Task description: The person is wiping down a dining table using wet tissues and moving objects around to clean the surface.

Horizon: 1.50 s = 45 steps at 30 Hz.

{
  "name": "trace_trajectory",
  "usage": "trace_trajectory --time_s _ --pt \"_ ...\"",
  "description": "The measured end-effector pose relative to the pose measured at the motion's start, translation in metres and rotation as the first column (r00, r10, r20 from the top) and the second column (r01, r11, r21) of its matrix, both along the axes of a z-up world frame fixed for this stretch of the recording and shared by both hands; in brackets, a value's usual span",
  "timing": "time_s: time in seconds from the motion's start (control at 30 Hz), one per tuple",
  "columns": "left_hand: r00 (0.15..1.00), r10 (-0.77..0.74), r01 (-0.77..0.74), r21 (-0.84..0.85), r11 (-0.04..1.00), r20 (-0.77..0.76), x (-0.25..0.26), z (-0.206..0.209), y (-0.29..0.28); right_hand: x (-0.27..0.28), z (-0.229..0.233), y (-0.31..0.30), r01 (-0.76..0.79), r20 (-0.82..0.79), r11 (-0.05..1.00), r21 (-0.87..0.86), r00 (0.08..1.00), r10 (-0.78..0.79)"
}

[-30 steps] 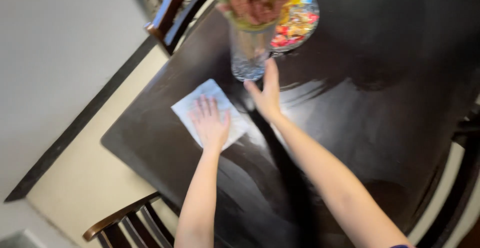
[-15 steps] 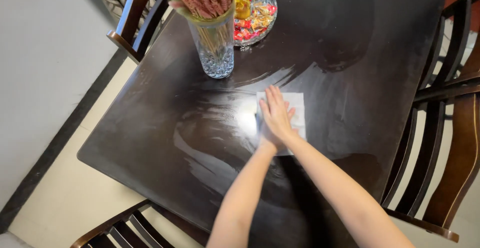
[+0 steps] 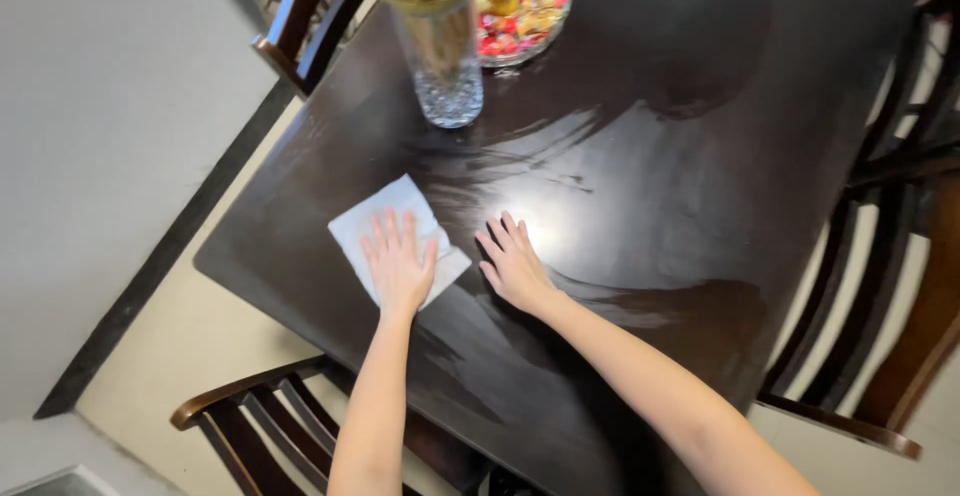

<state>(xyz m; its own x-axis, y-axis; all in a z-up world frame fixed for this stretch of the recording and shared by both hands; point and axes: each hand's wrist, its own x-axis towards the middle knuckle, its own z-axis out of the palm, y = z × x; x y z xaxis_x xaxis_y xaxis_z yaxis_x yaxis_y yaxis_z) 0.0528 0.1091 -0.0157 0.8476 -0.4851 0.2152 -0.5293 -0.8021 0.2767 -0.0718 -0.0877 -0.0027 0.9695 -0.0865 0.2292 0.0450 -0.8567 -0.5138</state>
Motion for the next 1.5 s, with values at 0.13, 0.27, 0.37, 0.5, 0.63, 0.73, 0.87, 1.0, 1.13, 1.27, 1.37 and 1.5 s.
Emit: trace_trajectory --time_s 0.13,0.27,0.37,0.5,0.63,0.73,0.87,1.0,1.13,1.27,1.37,1.5 --pt "1.0 -0.023 0.024 -0.031 0.999 0.013 -0.065 0.004 -0.022 -0.048 0.003 -0.037 0.055 -0.027 0.998 -0.023 0.998 -0.055" --pt "0.997 -0.077 0.077 0.041 0.996 -0.002 -0.148 0.006 -0.072 -0.103 0.011 -0.083 0.092 -0.007 0.996 -0.007 0.996 -0.092" --pt "0.994 -0.102 0.103 0.027 0.994 -0.026 -0.219 0.008 -0.12 -0.157 0.015 -0.12 0.083 0.007 0.996 -0.016 0.997 -0.083" --pt "0.979 -0.205 0.205 -0.06 0.977 0.001 -0.317 0.009 -0.192 -0.231 0.01 -0.17 0.059 0.013 0.997 -0.045 0.998 -0.058" --pt "0.96 -0.249 0.25 -0.01 0.968 -0.13 -0.383 0.016 -0.265 -0.288 0.017 -0.229 0.082 0.008 0.993 -0.086 0.997 -0.082" --pt "0.964 -0.258 0.257 -0.026 0.966 -0.069 -0.401 0.008 -0.296 -0.324 0.02 -0.261 0.086 -0.062 0.995 -0.046 0.994 -0.089" --pt "0.945 -0.324 0.323 -0.042 0.946 -0.037 -0.389 0.002 -0.346 -0.333 0.024 -0.313 0.116 -0.039 0.993 -0.023 0.992 -0.117" --pt "0.937 -0.347 0.346 -0.017 0.938 -0.05 -0.369 -0.002 -0.408 -0.318 0.022 -0.368 0.101 -0.057 0.994 -0.03 0.993 -0.103" --pt "0.946 -0.322 0.323 0.032 0.946 -0.045 -0.348 -0.01 -0.476 -0.3 0.004 -0.429 0.052 -0.084 0.999 -0.007 0.995 -0.053" --pt "0.955 -0.289 0.297 0.278 0.914 -0.069 -0.308 -0.015 -0.569 -0.249 -0.017 -0.501 0.005 -0.084 0.998 -0.058 0.996 -0.01" --pt "0.94 -0.308 0.334 0.226 0.915 -0.144 -0.277 0.015 -0.638 -0.212 -0.018 -0.554 -0.041 -0.096 0.996 -0.08 0.995 0.033" --pt "0.945 -0.303 0.323 0.224 0.919 -0.122 -0.248 0.005 -0.713 -0.162 -0.013 -0.622 -0.026 -0.118 0.999 -0.037 0.993 0.021"
